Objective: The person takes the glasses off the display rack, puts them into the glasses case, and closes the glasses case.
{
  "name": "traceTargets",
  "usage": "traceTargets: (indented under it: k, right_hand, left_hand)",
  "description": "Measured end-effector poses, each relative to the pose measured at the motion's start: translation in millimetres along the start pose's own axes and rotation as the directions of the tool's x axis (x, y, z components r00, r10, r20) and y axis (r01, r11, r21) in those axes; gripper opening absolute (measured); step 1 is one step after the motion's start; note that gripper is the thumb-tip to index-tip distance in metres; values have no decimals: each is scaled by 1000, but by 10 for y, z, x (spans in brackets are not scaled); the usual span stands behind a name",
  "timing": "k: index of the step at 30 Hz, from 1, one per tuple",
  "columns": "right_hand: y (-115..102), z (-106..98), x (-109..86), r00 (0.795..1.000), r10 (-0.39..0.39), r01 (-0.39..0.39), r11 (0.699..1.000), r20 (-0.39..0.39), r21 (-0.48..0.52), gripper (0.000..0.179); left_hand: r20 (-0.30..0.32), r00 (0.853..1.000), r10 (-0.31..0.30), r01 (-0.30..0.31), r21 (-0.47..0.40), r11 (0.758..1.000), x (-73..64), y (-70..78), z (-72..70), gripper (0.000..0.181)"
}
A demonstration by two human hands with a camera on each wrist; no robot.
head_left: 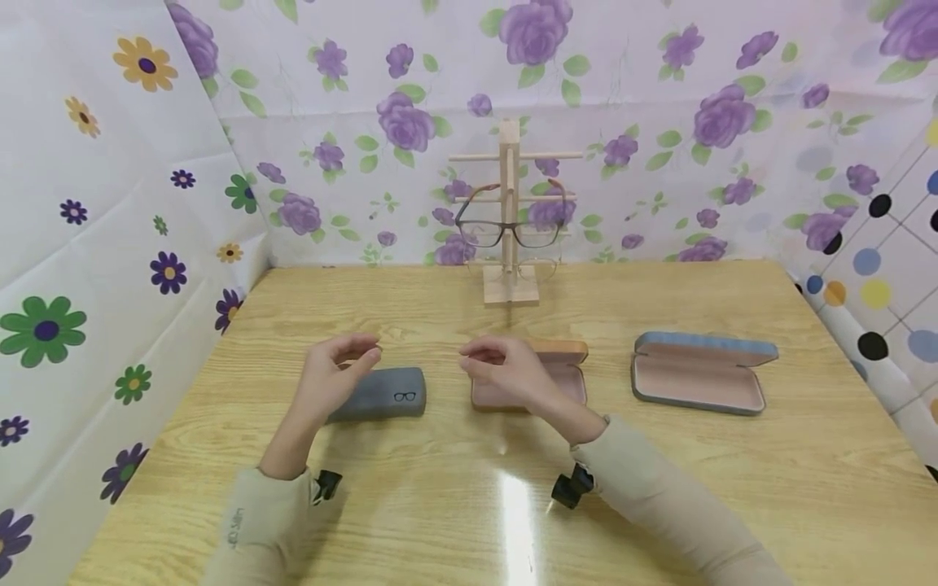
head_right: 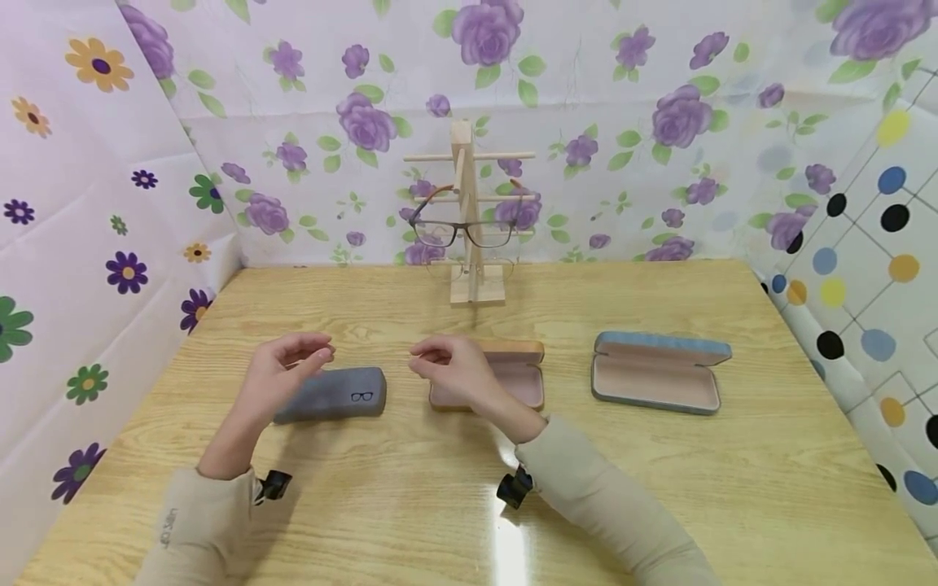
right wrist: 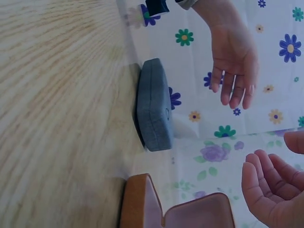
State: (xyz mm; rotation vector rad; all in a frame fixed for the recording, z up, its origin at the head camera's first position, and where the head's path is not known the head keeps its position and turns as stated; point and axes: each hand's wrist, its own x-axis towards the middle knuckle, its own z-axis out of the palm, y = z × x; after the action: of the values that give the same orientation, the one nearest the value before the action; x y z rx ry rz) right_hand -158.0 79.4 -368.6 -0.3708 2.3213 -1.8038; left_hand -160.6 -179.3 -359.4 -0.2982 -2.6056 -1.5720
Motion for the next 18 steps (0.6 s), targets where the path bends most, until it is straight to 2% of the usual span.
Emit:
traceTargets:
  k: [4, 8, 18]
  right_hand:
    - [-8, -89, -20, 999, -33, 33, 999, -1, -7, 25]
    - [-38, -189, -46, 999, -49, 49, 999, 4, 13, 30]
    - [-60, -381, -83, 997, -44, 47, 998, -59, 44, 29]
  left_hand:
    - [-16, 1000, 3, -4, -108, 994, 26, 57, 81, 27]
    - [-40, 999, 24, -31, -171, 985, 72, 104, 159, 25]
    - [-62, 997, 52, -64, -215, 975, 193, 238, 300, 22]
